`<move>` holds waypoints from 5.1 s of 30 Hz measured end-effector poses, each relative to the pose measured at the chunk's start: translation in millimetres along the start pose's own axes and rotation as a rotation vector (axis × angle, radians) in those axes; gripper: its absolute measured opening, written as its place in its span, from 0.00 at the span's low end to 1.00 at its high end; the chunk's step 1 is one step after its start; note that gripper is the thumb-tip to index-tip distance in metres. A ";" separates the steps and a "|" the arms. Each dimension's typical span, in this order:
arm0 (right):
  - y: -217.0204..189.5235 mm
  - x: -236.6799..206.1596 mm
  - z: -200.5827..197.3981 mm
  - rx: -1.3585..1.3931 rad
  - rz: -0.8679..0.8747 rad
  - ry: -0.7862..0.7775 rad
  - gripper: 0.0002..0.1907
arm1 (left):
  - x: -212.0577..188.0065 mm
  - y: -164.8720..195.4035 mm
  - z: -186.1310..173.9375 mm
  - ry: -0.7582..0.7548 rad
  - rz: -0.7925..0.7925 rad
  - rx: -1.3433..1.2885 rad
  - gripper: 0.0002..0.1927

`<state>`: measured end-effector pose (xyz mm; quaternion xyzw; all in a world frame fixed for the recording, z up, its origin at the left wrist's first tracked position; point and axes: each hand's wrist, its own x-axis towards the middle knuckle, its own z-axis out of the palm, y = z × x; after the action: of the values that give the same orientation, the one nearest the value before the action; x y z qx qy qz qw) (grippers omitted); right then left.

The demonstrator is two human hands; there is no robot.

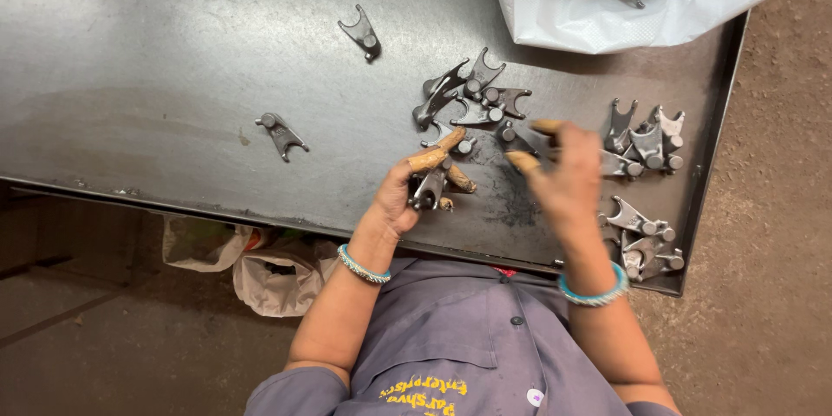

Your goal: The person sorts small metal fork-shaped castings on a metal table, picking up individual parts, turning them over in both hands, and placing them into separate piles by type or quality. At one point the person reaches down to a bag on the floor and then resumes sorting the parts on the table.

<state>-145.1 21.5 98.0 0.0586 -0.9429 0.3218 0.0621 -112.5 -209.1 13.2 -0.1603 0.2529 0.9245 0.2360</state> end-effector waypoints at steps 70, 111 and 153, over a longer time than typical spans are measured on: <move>49.3 -56.6 8.4 1.032 0.263 -0.016 0.25 | -18.8 -14.0 -10.5 -0.258 0.008 -0.424 0.33; -18.2 -37.2 3.4 -0.172 -0.190 -0.094 0.21 | -13.9 17.6 -19.9 -0.086 0.071 -0.438 0.30; -25.6 98.8 -71.8 1.011 0.021 0.159 0.09 | 162.5 64.7 143.4 -0.525 0.534 0.313 0.49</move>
<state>-232.9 38.5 185.1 0.0473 -0.6622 0.7419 0.0942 -307.4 -122.8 88.7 0.1906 0.3544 0.9131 0.0657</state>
